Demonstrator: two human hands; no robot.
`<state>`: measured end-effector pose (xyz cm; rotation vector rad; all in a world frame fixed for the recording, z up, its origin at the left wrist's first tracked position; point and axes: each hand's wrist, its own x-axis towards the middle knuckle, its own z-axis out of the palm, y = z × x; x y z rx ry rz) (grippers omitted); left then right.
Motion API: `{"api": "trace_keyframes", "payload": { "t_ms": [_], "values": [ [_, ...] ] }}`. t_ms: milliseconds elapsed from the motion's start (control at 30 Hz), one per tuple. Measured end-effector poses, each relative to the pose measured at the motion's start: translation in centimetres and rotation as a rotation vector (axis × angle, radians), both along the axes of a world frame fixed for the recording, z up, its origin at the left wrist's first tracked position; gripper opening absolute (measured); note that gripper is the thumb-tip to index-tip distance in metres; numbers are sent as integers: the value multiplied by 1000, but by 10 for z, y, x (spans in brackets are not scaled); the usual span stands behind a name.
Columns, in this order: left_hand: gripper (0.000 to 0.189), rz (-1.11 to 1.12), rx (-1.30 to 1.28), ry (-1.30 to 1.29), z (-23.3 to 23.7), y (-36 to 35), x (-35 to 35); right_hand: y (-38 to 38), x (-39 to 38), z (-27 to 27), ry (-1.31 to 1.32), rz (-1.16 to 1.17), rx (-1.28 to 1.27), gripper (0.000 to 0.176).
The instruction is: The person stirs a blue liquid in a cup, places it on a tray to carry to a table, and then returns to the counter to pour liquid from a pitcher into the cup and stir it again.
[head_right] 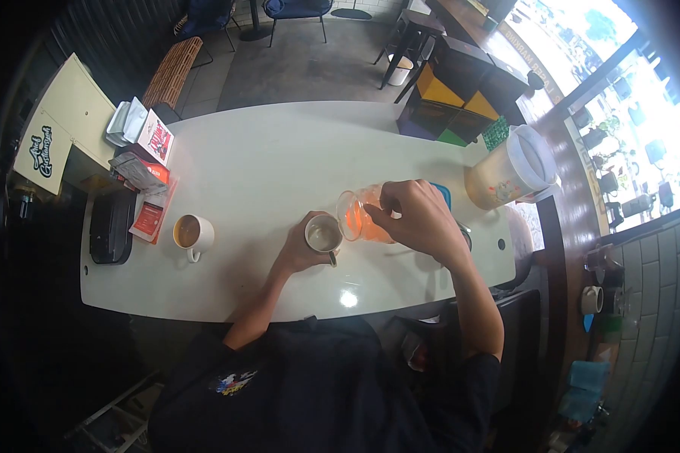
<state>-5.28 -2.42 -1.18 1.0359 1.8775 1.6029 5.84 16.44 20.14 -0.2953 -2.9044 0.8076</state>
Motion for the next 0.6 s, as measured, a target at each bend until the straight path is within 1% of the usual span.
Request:
{"api": "trace_keyframes", "payload": {
  "t_ms": [100, 233, 333, 600],
  "values": [
    [65, -1, 15, 13, -2, 0, 0, -1, -2, 3, -37, 4, 6, 32],
    [66, 2, 12, 13, 4, 0, 0, 0, -4, -4, -14, 25, -22, 32],
    [67, -12, -11, -5, 7, -1, 0, -2, -4, -5, -31, 27, 2, 32],
    [70, 1, -2, 24, -1, 0, 0, -4, -4, -12, -30, 14, 3, 30]
  ]
}}
